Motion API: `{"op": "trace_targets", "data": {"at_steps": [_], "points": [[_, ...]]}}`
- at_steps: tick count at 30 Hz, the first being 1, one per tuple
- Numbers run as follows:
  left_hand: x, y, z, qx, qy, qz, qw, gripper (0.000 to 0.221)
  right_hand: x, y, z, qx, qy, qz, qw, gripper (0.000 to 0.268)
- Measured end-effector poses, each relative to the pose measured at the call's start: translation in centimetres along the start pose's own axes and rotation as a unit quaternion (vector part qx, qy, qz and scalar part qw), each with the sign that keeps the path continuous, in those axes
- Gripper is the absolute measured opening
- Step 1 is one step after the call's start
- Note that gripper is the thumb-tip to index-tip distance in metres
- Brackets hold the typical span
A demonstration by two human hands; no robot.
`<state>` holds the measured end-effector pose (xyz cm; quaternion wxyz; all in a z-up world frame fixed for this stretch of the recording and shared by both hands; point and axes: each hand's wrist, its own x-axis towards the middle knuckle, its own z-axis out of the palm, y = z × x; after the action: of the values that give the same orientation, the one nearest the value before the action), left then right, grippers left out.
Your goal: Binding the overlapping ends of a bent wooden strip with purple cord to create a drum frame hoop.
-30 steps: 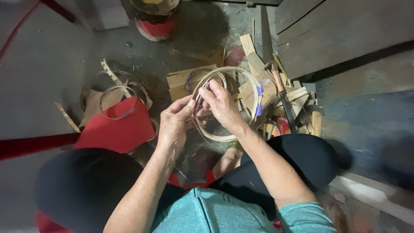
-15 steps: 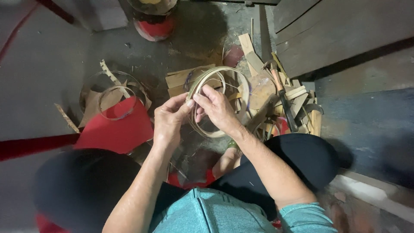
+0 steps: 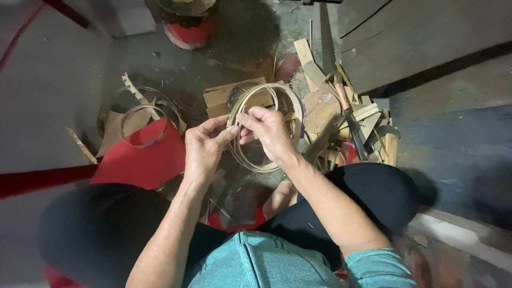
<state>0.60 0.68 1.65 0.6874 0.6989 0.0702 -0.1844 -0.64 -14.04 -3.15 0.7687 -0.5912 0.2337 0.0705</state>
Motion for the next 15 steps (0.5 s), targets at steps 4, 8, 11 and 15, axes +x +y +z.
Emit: {"op": "trace_targets", "data": {"at_steps": [4, 8, 11, 15], "points": [[0.1, -0.5, -0.3, -0.014, -0.006, -0.003, 1.000, 0.036, -0.5, -1.2, 0.3, 0.022, 0.035, -0.017, 0.999, 0.021], [0.1, -0.8, 0.3, -0.036, -0.007, -0.008, 0.999, 0.032, 0.1, -0.3, 0.4, 0.032, 0.050, -0.035, 0.998, 0.020], [0.2, -1.8, 1.0, -0.063, -0.007, -0.006, 0.998, 0.030, -0.1, -0.2, 0.4, 0.045, 0.061, -0.036, 0.996, 0.021], [0.2, -2.3, 1.3, -0.094, -0.016, 0.015, 0.995, 0.026, -0.5, -1.6, 0.8, 0.041, 0.063, -0.008, 0.997, 0.020]]}}
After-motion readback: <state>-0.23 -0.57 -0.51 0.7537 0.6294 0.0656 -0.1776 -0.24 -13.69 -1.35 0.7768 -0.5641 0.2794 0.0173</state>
